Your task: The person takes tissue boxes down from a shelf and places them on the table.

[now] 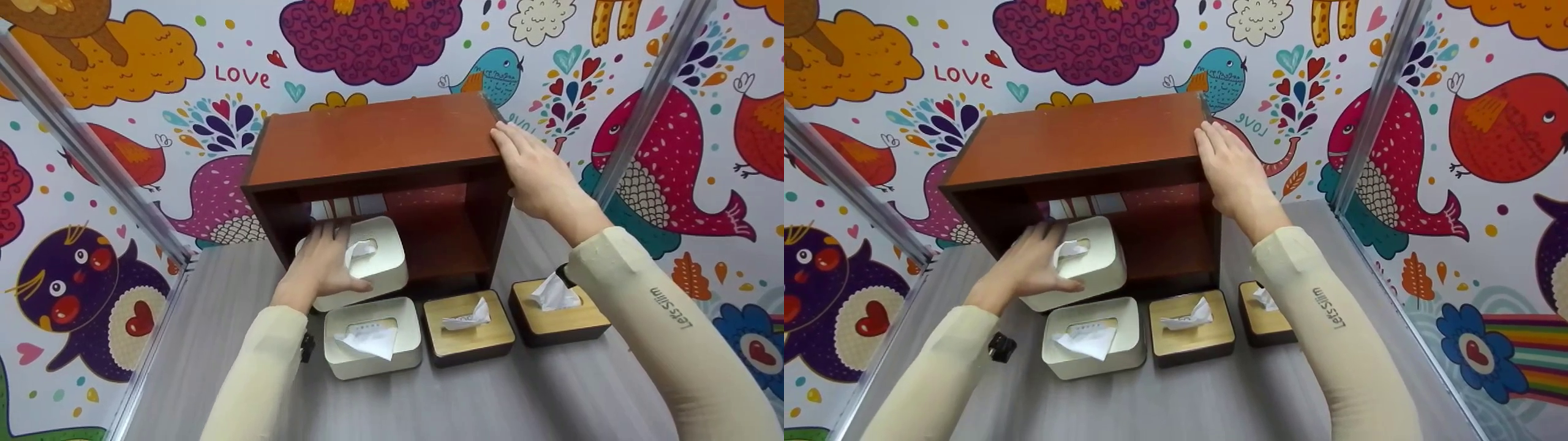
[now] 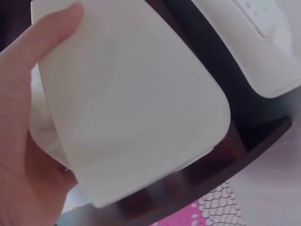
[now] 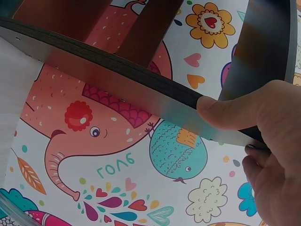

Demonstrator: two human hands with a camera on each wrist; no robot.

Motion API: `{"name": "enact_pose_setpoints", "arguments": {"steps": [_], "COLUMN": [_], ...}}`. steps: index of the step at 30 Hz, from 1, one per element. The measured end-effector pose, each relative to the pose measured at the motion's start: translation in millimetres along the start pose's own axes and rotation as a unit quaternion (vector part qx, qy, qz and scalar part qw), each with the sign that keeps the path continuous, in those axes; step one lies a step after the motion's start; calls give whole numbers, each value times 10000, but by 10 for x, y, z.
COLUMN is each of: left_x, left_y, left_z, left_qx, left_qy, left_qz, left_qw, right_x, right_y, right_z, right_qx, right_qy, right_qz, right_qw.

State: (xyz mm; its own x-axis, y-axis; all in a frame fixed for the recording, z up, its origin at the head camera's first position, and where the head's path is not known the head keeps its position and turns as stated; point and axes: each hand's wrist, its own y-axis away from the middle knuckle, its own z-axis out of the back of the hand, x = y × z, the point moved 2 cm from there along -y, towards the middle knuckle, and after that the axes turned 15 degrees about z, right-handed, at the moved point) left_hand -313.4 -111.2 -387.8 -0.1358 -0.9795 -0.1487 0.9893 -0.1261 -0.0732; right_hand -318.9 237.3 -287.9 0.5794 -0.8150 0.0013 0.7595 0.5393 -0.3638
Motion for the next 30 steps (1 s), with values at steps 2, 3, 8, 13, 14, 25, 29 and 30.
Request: {"name": "enact_pose_setpoints", "arguments": {"steps": [2,3,8,13,14,25,29,30], "left_x": [-5,-7,10,76,94,375,487,518], "left_y": [50,75,189,282,299,524,596,613], "left_z": [28,41,84,142,159,281,287,287], "left_qx": [62,95,171,0,-47,-135,-141,-149], "left_qy": [-92,-144,-246,-141,-112,192,239,238], "left_qz": [-115,-171,-397,-578,-604,-542,-471,-445], "left_qw": [9999,9997,9988,9982,9981,9983,9985,9986], "right_x": [-2,-3,-3,-1,-1,-1,-9,-11], "right_y": [6,10,17,6,3,-9,13,19], "right_z": [3,4,1,-8,-9,-13,-8,-8], "right_qx": [-20,-25,-59,-110,-121,-65,-97,-102], "right_qy": [-13,-31,-99,-80,-71,-112,-175,-187], "right_qz": [-13,-23,-32,55,73,58,33,24], "right_qw": [10000,10000,9999,9999,9999,9999,9998,9998]}}
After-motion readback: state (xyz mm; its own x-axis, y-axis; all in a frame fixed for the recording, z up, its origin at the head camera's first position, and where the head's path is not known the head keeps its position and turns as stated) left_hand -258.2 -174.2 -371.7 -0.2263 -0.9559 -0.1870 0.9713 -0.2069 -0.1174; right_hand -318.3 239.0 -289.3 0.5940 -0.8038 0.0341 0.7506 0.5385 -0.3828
